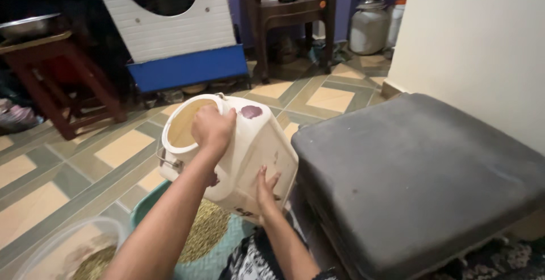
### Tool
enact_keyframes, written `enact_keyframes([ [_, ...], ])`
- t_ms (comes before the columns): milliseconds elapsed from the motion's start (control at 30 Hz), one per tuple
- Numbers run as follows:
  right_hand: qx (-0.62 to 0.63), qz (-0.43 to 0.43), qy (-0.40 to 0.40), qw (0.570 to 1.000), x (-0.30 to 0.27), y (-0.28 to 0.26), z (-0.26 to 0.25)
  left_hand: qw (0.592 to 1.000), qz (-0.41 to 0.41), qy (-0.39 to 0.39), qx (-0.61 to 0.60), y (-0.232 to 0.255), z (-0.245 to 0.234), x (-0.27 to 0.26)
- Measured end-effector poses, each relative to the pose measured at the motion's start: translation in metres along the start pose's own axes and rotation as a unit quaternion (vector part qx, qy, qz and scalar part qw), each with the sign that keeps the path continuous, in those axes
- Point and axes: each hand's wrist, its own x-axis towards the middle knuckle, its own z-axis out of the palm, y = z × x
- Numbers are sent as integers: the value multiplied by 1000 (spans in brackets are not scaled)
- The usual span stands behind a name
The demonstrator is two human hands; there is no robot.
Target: The person sits on the floor and repeatedly scoops grains from a teal tray into a clear plastic bucket using both hands. The person then pours grains from a large white container into the tray and continues the scooping process.
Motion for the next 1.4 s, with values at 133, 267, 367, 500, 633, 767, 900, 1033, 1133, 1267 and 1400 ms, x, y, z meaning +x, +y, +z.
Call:
enact_keyframes([
  [133,144,52,-49,987,10,-10,7,995,97,32,-8,29,10,-12],
  [267,204,3,-105,973,35,0,20,984,176,10,-16,36,22,-20],
  [367,259,-58,-161,951,59,17,29,971,238,5,-16,26,37,-18],
  [500,277,-57,-155,947,96,34,43,953,302,-10,-26,7,68,-1],
  [633,345,-11,-150,926,134,47,44,942,331,-39,-47,-15,108,20],
  [767,414,-31,-165,895,166,64,42,938,339,-64,-32,-32,148,38],
  [900,449,3,-146,881,189,78,43,946,315,-74,-10,-42,183,51],
  [1033,436,-28,-196,878,199,88,47,951,286,-96,64,-50,201,64],
  [1133,390,-15,-196,900,200,101,46,955,236,-138,110,-57,203,66],
  [1267,147,-72,-168,972,195,125,51,945,254,-130,156,-85,183,51],
  [1400,-5,-211,-237,948,172,149,69,943,239,-156,172,-122,144,22],
])
